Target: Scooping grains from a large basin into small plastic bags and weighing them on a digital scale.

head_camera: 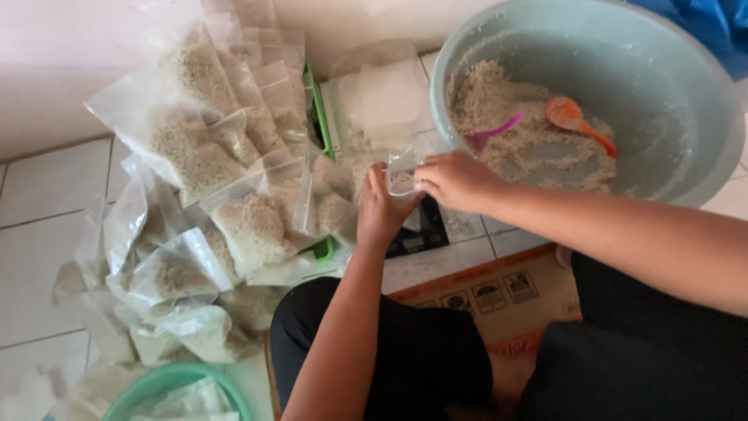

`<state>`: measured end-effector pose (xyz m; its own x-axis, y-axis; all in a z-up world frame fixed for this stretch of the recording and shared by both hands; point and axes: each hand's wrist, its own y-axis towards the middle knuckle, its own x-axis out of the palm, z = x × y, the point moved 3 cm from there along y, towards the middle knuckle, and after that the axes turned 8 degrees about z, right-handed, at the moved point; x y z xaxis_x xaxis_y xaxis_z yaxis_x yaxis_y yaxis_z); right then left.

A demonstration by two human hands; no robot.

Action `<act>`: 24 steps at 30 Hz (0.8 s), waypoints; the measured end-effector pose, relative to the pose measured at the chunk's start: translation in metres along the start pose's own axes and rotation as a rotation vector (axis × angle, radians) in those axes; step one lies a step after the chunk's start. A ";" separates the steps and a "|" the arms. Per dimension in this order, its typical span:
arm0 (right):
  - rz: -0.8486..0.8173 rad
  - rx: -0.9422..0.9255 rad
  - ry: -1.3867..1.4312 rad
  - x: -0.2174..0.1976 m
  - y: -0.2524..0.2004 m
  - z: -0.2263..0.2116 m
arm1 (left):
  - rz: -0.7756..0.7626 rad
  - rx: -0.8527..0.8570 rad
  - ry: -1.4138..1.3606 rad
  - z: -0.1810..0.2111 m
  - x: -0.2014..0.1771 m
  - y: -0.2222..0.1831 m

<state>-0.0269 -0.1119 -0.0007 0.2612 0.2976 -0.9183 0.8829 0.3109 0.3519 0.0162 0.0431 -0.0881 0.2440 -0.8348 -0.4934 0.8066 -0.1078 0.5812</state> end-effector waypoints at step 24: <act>0.034 -0.468 -0.440 0.002 -0.030 0.018 | -0.325 0.044 -0.214 0.020 -0.069 0.002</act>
<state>-0.0456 -0.1363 -0.0163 0.5094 -0.0536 -0.8588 0.6341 0.6981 0.3326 -0.0099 0.0900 -0.0399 -0.1422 -0.8464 -0.5132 0.7984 -0.4046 0.4460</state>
